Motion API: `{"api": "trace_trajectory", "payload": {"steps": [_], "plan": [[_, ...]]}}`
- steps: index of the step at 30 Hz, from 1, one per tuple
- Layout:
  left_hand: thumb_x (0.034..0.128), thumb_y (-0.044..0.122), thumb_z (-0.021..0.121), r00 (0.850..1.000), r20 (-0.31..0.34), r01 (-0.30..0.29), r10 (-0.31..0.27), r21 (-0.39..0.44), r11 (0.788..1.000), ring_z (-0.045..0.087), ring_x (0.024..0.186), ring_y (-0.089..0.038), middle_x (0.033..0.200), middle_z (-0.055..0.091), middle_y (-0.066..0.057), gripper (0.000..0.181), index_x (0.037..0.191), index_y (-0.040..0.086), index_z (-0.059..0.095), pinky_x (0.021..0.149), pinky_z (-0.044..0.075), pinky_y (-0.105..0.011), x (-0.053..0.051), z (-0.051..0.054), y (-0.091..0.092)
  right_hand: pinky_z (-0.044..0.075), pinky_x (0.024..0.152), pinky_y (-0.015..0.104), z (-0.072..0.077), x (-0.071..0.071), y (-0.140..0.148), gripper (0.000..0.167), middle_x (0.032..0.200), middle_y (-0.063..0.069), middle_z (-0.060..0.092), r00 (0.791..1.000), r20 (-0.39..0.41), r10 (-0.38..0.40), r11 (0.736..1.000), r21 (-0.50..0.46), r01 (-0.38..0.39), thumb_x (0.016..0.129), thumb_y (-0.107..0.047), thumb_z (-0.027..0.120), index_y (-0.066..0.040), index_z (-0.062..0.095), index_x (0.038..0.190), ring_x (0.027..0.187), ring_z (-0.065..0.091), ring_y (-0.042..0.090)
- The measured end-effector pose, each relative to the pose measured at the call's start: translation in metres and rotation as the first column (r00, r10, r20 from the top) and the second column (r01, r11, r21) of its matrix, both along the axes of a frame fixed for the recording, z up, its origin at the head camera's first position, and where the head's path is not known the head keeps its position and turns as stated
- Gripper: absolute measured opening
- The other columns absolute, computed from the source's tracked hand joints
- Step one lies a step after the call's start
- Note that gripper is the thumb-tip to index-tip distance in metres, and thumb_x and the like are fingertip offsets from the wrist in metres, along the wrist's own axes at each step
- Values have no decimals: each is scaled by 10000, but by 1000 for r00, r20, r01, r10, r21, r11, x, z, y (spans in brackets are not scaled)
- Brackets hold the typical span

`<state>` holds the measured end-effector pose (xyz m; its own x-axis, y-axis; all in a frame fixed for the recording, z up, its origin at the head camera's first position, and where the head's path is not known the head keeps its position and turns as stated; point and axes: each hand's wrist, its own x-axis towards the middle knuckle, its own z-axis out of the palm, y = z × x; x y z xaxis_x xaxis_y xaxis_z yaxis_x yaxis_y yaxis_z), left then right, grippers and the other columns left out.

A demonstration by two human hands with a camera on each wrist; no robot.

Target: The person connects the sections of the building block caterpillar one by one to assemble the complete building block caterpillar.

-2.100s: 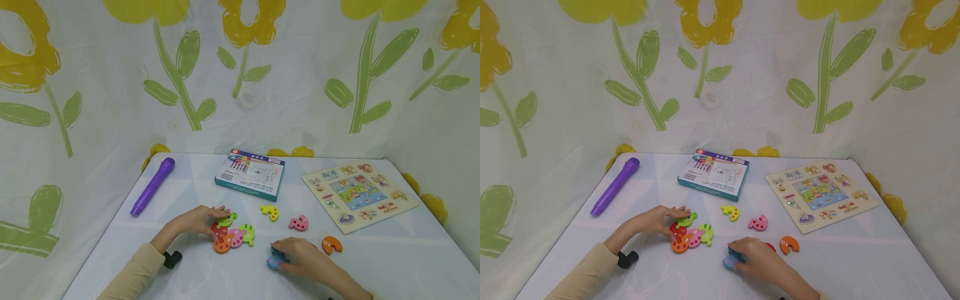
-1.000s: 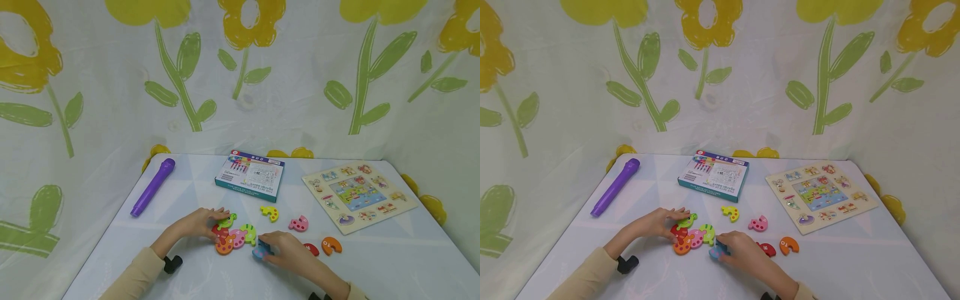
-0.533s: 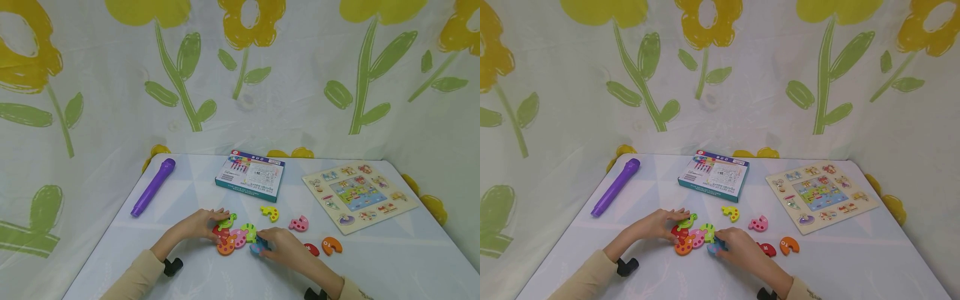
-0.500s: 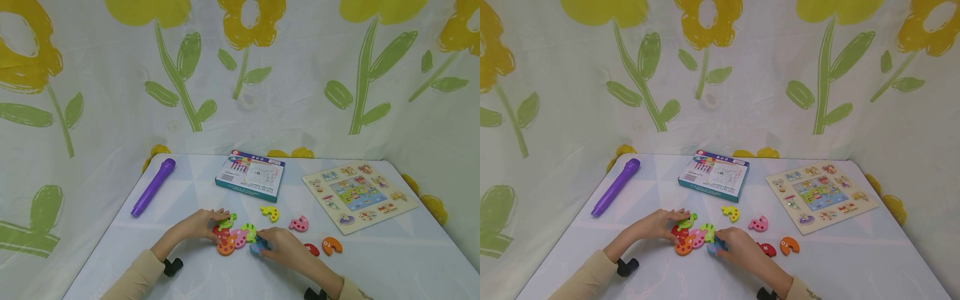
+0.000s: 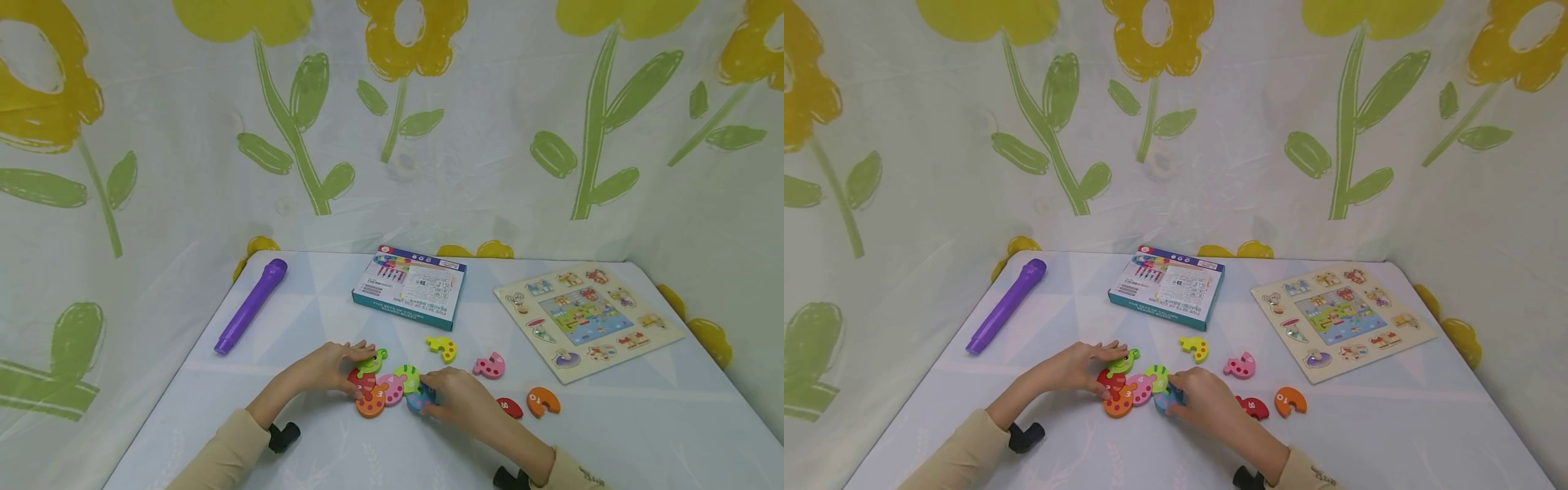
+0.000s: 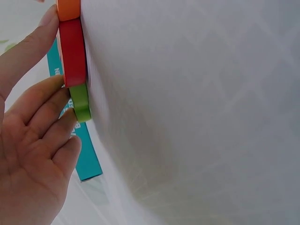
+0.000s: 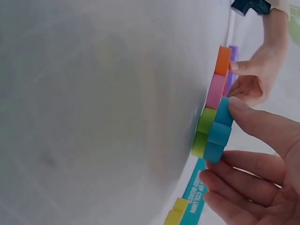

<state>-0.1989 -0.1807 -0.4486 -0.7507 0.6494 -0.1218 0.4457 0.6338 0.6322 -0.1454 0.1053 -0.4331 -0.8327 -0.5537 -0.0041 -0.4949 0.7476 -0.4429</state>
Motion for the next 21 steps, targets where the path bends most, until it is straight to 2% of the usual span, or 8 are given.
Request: {"api": "trace_trajectory", "payload": {"steps": [11, 21], "plan": [[742, 300, 836, 1000, 9, -13, 13, -8, 1000, 346, 1383, -256, 1447, 467, -17, 739, 1395, 139, 530, 1106, 265, -543, 1, 1, 0, 569, 786, 306, 2, 1, -6, 490, 1049, 62, 726, 999, -46, -17, 999, 42, 19, 713, -295, 862, -41, 725, 1109, 974, 675, 204], [746, 302, 835, 1000, 10, -12, 12, -8, 1000, 344, 1384, -257, 1446, 468, -32, 735, 1392, 125, 531, 1111, 253, -549, 0, 0, 0, 569, 735, 264, 1, 1, -5, 474, 1021, 57, 732, 999, -34, -31, 999, 39, 33, 714, -274, 862, -49, 728, 1110, 910, 673, 178]]}}
